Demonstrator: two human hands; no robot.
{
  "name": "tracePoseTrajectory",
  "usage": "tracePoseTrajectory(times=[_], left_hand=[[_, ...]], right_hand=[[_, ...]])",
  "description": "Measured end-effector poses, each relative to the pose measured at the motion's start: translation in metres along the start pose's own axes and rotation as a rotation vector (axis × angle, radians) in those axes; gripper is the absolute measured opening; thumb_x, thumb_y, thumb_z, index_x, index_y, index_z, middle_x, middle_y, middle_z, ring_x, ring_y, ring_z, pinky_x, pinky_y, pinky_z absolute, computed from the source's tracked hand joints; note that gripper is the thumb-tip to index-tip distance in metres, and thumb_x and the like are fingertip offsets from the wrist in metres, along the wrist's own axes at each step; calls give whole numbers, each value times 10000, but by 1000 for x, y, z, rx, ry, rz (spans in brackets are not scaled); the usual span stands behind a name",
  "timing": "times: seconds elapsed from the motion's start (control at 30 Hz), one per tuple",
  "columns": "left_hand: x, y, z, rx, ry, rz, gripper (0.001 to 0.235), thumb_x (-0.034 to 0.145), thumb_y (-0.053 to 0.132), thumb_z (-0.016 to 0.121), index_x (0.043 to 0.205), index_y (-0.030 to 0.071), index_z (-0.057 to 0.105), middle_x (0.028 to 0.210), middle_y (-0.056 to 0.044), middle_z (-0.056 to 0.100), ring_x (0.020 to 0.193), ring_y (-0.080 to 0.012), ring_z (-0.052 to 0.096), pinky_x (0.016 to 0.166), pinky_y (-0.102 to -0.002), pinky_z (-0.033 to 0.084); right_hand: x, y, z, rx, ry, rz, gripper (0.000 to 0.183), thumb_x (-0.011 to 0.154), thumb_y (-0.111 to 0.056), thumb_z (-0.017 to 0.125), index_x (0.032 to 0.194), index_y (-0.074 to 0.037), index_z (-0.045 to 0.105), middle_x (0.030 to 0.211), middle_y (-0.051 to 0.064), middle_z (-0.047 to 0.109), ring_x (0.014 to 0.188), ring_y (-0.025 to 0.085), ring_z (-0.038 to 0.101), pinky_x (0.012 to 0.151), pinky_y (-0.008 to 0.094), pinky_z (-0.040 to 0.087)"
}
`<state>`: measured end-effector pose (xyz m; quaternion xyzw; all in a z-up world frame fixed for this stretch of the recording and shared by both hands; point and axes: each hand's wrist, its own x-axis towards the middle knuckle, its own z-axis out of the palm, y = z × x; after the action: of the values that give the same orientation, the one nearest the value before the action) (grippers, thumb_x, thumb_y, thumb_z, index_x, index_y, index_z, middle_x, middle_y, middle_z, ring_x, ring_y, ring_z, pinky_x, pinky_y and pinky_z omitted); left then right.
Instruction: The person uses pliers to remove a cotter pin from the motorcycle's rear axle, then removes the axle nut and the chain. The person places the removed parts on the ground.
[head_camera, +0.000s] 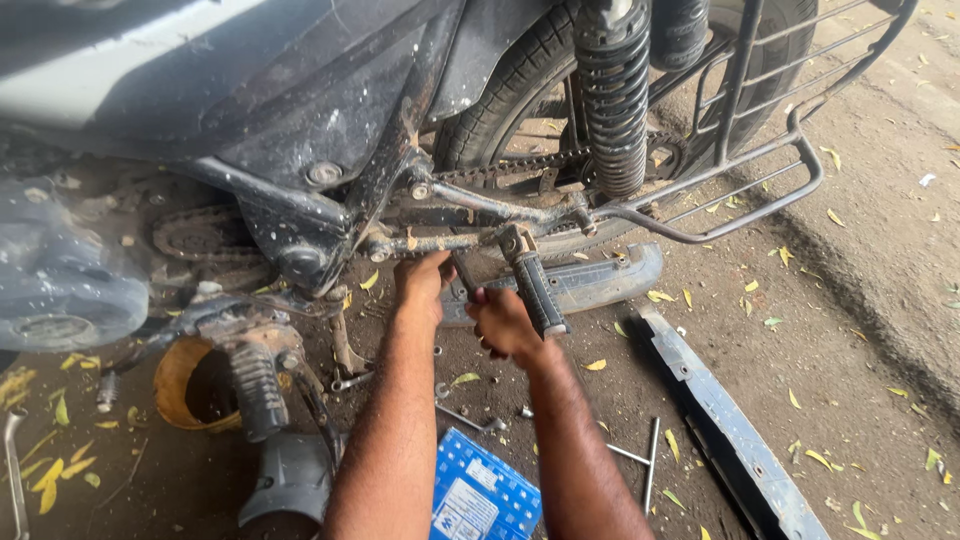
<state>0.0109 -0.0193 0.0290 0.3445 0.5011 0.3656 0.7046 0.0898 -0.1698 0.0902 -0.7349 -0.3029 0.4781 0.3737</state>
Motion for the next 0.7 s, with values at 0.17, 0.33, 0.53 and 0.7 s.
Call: tracePoseTrajectory(times=[0.17,0.33,0.53,0.7], left_hand=[[1,1,-5,64,-16,-25,127,919,132,721,1015,50,730,1030,-65,728,868,-129,663,675,-238,554],[1,1,0,-33,-2,5,121,914,85,724,1004,12,689,1018,-92,706,866,-157,664,666,-267,580],[-7,9,0,-48,-6,29,112,920,66,685,1011,0,687,914,-100,726,727,-145,676,602,-262,554],[-2,-4,1,-157,-13,34,102,938,64,676,1024,11,680,889,-96,721,710,-142,675,611,-254,570]], right_hand=[[7,14,38,193,65,-80,213,1012,-140,530,1191,-42,592,828,56,648,670,144,585,560,319,492],[11,13,20,426,-83,8,290,1011,-163,561,1235,17,600,787,95,631,675,192,581,559,347,485],[4,39,-12,-156,32,-104,234,1057,-269,535,1133,-59,608,833,53,636,725,143,559,612,326,472],[-5,47,-21,313,-181,57,286,1043,-235,509,1220,-18,565,844,107,645,716,203,616,593,353,515]])
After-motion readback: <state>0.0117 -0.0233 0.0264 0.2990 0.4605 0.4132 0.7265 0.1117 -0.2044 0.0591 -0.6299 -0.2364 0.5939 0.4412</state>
